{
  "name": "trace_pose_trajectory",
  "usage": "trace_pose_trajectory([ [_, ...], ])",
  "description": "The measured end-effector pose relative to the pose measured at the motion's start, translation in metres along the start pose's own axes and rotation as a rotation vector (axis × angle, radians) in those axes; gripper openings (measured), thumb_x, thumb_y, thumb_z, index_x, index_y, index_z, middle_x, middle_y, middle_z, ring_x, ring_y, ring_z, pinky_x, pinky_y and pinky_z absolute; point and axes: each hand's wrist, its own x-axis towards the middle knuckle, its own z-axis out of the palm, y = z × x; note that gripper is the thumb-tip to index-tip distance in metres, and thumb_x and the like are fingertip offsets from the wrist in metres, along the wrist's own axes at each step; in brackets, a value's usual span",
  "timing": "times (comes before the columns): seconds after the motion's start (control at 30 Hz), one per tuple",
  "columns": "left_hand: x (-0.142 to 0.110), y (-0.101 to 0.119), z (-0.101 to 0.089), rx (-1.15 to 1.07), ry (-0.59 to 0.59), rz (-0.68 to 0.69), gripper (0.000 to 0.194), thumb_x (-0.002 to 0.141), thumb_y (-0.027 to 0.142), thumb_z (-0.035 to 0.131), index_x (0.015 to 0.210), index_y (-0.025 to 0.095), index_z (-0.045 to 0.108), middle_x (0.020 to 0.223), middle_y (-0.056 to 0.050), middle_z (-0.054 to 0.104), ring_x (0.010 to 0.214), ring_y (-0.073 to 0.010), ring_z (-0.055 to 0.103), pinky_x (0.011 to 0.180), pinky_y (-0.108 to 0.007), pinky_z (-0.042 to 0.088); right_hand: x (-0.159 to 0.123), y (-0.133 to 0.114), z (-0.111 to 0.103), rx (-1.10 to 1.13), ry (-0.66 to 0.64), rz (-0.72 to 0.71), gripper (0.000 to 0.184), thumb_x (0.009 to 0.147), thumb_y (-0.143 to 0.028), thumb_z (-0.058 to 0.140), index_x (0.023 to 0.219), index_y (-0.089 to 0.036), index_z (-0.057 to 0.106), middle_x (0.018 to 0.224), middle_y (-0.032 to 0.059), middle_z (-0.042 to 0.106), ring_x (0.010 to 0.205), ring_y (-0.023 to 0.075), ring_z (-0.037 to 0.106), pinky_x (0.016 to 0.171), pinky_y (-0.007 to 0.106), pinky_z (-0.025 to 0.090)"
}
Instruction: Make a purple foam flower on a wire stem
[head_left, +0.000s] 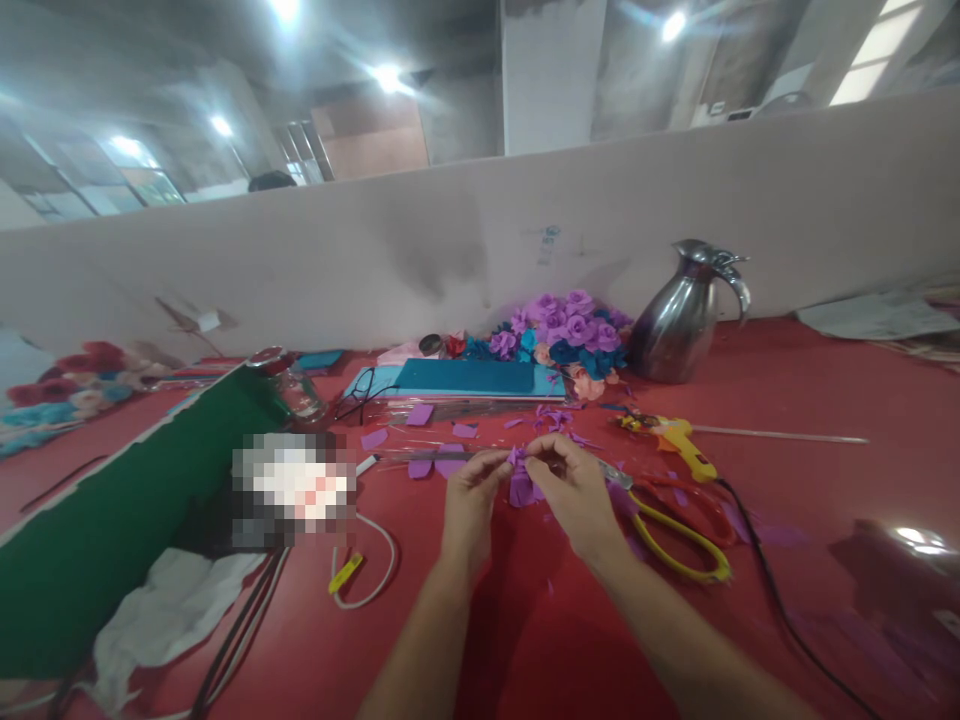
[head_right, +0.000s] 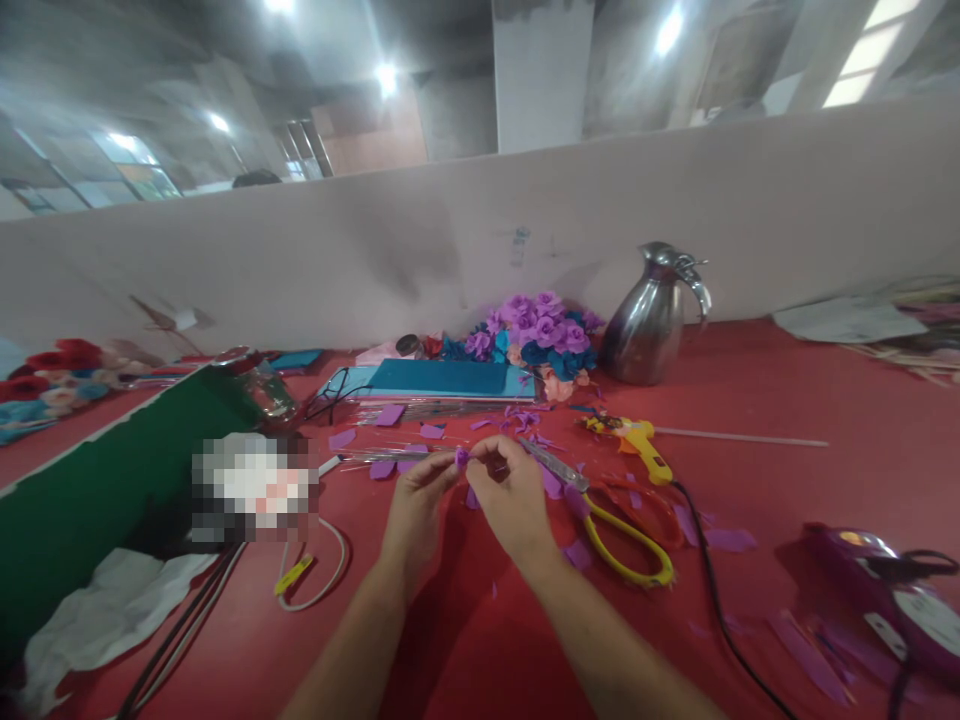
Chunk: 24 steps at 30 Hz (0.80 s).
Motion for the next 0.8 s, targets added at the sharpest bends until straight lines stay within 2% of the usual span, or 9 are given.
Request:
trace_pose_trajectory([
  [0.27,0.0009,-0.0015,0.0001,-0.033,0.018,-0.039,0.017,0.061,0.021,0.078,0.078,0.019,0.076,0.086,-0.005,0.073,0.083,-0.0175,0.063,0.079,-0.028,0.047,0.0014,-0.0012,-0.0008,0.009,-0.027,0.013,0.007,0.071,-0.026,0.059,0.073,-0.020,0.060,0.068,-0.0012,0.061,0.061,0.0136,0.055,0.057,0.025,0.043],
  [0.43,0.0025,-0.0050,-0.0032,0.002,-0.001,-0.018,0.018,0.062,0.022,0.078,0.080,0.018,0.076,0.087,-0.006,0.072,0.084,-0.0190,0.063,0.078,-0.030,0.047,0.0011,-0.0017,-0.0009,-0.008,-0.012,0.025,0.006,0.069,-0.025,0.057,0.069,-0.020,0.060,0.065,-0.0015,0.061,0.061,0.0136,0.055,0.057,0.024,0.043],
  [0.8,0.0011,-0.0052,-0.0028,-0.033,-0.011,-0.022,0.018,0.065,0.024,0.077,0.082,0.019,0.077,0.084,-0.005,0.074,0.081,-0.0167,0.063,0.079,-0.028,0.046,0.0019,-0.0025,0.0025,0.091,-0.050,0.137,0.006,0.063,-0.026,0.059,0.065,-0.020,0.058,0.061,-0.0029,0.057,0.057,0.0120,0.049,0.055,0.024,0.039],
])
